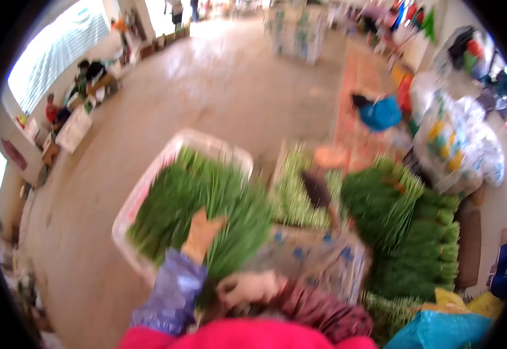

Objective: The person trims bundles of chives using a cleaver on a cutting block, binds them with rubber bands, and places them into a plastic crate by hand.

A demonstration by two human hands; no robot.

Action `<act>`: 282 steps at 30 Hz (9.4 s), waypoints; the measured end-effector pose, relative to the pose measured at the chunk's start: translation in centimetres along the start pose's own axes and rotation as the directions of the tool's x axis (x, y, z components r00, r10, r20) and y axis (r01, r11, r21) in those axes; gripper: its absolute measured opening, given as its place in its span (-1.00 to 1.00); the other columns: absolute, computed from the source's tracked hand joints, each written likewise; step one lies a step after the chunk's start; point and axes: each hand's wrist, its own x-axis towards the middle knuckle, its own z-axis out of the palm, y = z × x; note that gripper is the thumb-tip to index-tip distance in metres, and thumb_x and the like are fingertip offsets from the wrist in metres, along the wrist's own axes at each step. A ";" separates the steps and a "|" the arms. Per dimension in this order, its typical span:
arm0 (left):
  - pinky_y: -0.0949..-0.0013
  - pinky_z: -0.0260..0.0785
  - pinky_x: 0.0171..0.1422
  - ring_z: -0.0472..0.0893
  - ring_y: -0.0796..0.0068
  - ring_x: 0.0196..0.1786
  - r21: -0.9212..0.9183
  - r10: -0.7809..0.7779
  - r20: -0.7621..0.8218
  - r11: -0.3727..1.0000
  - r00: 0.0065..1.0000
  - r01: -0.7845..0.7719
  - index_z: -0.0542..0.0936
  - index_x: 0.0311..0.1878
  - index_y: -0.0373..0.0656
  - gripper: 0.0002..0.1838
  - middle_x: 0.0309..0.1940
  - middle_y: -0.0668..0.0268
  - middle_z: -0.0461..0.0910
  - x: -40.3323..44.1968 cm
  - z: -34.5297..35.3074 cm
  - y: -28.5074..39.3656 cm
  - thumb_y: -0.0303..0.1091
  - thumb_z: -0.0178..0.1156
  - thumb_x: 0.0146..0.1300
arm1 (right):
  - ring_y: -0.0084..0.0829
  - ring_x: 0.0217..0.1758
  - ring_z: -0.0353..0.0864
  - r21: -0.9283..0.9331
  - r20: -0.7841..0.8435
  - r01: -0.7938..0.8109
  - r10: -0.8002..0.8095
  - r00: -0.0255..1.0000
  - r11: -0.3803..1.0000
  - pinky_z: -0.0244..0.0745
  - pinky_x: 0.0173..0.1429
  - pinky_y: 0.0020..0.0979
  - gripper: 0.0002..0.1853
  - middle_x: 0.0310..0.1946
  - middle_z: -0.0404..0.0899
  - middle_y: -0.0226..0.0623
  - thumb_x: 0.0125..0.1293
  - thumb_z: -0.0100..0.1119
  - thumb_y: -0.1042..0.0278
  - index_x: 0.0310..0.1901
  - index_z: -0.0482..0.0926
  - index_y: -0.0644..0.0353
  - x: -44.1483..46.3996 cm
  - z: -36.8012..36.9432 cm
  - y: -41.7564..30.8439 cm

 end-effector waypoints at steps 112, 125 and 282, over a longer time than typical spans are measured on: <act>0.45 0.47 0.09 0.62 0.53 -0.12 -0.258 -0.135 0.057 0.955 0.989 0.145 0.57 0.11 -0.40 -0.60 -0.09 0.29 0.70 -0.2 3.1 -0.1 -0.49 0.42 0.25 | -0.04 -0.14 0.71 -0.662 -0.717 -0.516 -0.260 0.646 0.544 0.63 -0.09 -0.11 -0.87 -0.30 0.70 -0.18 0.19 0.22 0.32 -0.28 0.66 0.12 -1.8 -0.4 -5.5; 0.44 0.44 0.17 0.63 0.46 -0.04 -0.358 -0.381 0.181 0.833 0.907 0.422 0.54 0.19 -0.40 -0.44 -0.01 0.22 0.67 -0.2 1.9 1.2 -0.17 0.42 0.30 | -0.37 -0.23 0.70 -0.448 -0.398 -0.278 0.088 0.913 0.850 0.58 -0.12 -0.34 -0.58 -0.33 0.71 -0.11 0.15 0.38 0.12 -0.15 0.66 0.35 -6.8 -1.0 -5.3; 0.27 0.20 0.53 0.36 0.39 0.43 -0.780 0.140 0.308 0.604 0.941 0.165 0.27 0.50 -0.17 0.25 0.39 0.32 0.41 -5.1 -2.0 4.6 -0.35 0.76 -0.37 | -0.47 0.00 0.65 0.259 -0.632 0.438 -0.192 0.751 0.861 0.54 0.15 -0.41 -0.33 0.03 0.67 -0.32 0.11 0.11 0.76 0.34 0.42 0.30 -5.3 -4.3 -1.9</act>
